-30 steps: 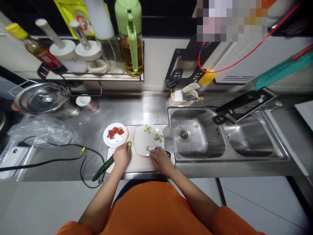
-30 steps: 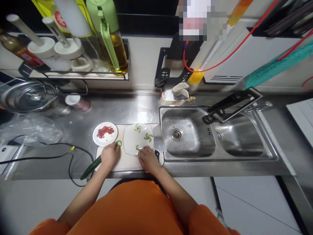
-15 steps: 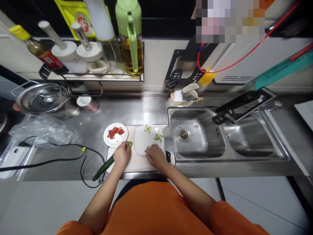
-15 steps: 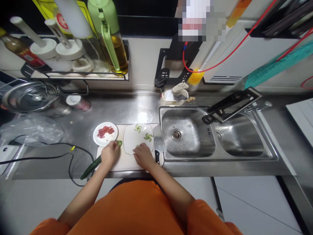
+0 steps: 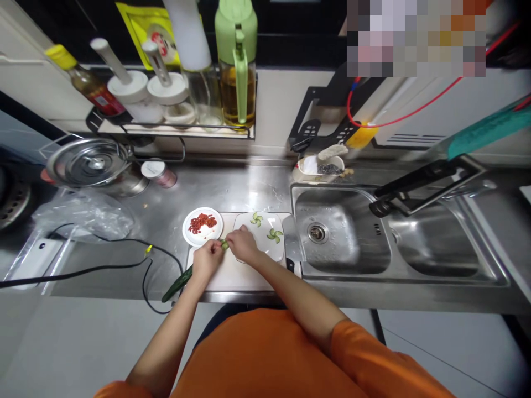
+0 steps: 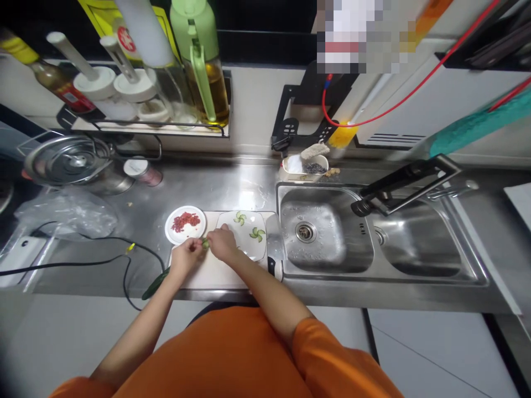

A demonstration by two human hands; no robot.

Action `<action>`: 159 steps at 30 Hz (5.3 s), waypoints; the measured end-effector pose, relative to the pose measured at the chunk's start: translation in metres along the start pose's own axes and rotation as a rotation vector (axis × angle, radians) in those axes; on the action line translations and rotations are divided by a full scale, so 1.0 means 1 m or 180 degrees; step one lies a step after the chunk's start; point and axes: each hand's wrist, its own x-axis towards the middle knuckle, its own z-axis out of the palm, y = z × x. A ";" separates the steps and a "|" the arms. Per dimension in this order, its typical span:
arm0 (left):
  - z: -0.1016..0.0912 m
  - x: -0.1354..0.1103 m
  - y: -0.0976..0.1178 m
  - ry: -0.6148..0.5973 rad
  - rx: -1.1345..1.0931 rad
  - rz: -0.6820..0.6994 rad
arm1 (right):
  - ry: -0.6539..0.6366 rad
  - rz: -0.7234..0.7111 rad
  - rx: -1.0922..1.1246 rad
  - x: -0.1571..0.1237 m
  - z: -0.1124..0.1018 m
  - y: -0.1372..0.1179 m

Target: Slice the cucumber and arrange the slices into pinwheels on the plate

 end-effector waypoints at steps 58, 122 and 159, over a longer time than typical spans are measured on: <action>0.045 -0.011 0.051 -0.1463 -0.2756 -0.1412 | 0.0052 0.0632 0.1692 -0.065 -0.035 0.070; 0.075 -0.018 0.032 -0.0897 0.0100 0.2036 | -0.0236 0.0372 -0.0338 -0.064 -0.015 0.069; 0.077 -0.023 0.028 -0.0653 -0.0262 0.1994 | 0.0038 0.0337 -0.0252 -0.075 -0.011 0.069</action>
